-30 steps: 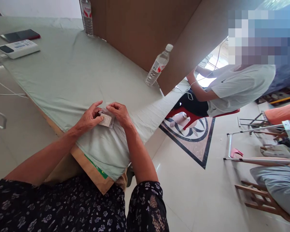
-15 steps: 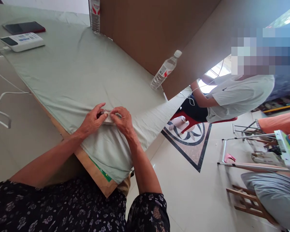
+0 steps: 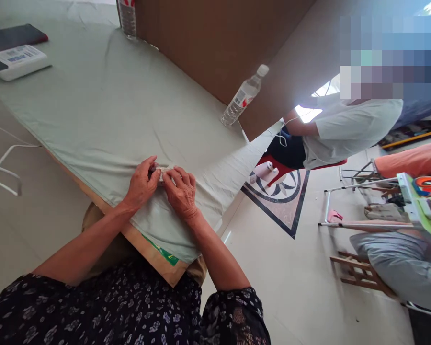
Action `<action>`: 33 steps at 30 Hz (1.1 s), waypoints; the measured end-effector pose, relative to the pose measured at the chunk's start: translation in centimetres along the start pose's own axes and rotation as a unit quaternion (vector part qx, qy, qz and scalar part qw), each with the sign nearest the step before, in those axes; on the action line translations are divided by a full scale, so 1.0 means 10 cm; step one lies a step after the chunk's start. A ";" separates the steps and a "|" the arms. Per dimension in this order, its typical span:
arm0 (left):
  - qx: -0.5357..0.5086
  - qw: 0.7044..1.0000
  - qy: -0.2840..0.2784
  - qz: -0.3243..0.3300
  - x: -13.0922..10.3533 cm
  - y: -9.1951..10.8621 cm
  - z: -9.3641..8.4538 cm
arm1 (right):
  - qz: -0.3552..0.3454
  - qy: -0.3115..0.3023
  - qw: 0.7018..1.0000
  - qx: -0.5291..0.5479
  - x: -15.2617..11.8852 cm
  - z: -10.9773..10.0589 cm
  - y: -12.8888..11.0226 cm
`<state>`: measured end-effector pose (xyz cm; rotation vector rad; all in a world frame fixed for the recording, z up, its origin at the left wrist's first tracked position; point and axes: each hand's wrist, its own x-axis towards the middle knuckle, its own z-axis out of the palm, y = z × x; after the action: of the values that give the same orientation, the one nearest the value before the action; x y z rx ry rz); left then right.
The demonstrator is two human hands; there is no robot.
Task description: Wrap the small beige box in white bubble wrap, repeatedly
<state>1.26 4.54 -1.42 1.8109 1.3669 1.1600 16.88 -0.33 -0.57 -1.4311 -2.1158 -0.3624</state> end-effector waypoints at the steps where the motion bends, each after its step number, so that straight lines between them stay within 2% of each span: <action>1: -0.004 1.000 0.001 0.000 0.00 -0.01 0.00 | 0.008 0.009 1.000 -0.001 -0.01 0.02 -0.02; 4: -0.007 1.000 -0.009 -0.007 0.03 -0.03 0.00 | 0.005 0.025 1.000 -0.003 0.01 0.01 -0.05; 7: -0.009 0.999 -0.028 -0.026 0.08 -0.01 -0.02 | 0.009 0.028 0.999 0.022 0.03 -0.10 0.00; 11: 0.001 1.000 -0.024 -0.017 0.12 0.02 -0.13 | 0.109 0.043 0.990 0.072 0.04 -0.27 0.21; 13: 0.043 0.999 -0.008 0.008 0.08 0.02 -0.22 | 0.156 0.018 0.984 0.088 0.03 -0.31 0.31; 15: 0.106 0.994 -0.011 0.033 -0.03 0.02 -0.32 | 0.179 -0.037 0.978 0.096 -0.01 -0.32 0.33; 19: 0.241 0.964 -0.105 0.051 -0.40 -0.01 -0.46 | 0.162 -0.164 0.971 0.071 -0.30 -0.31 0.03; 22: 0.300 0.942 -0.135 0.072 -0.66 -0.05 -0.55 | 0.125 -0.205 0.969 0.054 -0.60 -0.35 -0.28; 25: 0.329 0.931 -0.133 0.083 -0.81 -0.09 -0.64 | 0.108 -0.224 0.967 0.053 -0.85 -0.43 -0.48; 29: 0.346 0.925 -0.133 0.087 -0.96 -0.12 -0.75 | 0.090 -0.231 0.967 0.064 -1.02 -0.53 -0.62; 33: 0.313 0.936 -0.138 0.080 -0.95 -0.08 -0.87 | 0.054 -0.219 0.966 0.126 -1.10 -0.63 -0.68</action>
<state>-7.73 -4.70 -0.92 2.4542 1.5452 0.5236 15.59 -14.61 -1.31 -1.5686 -2.3024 0.2846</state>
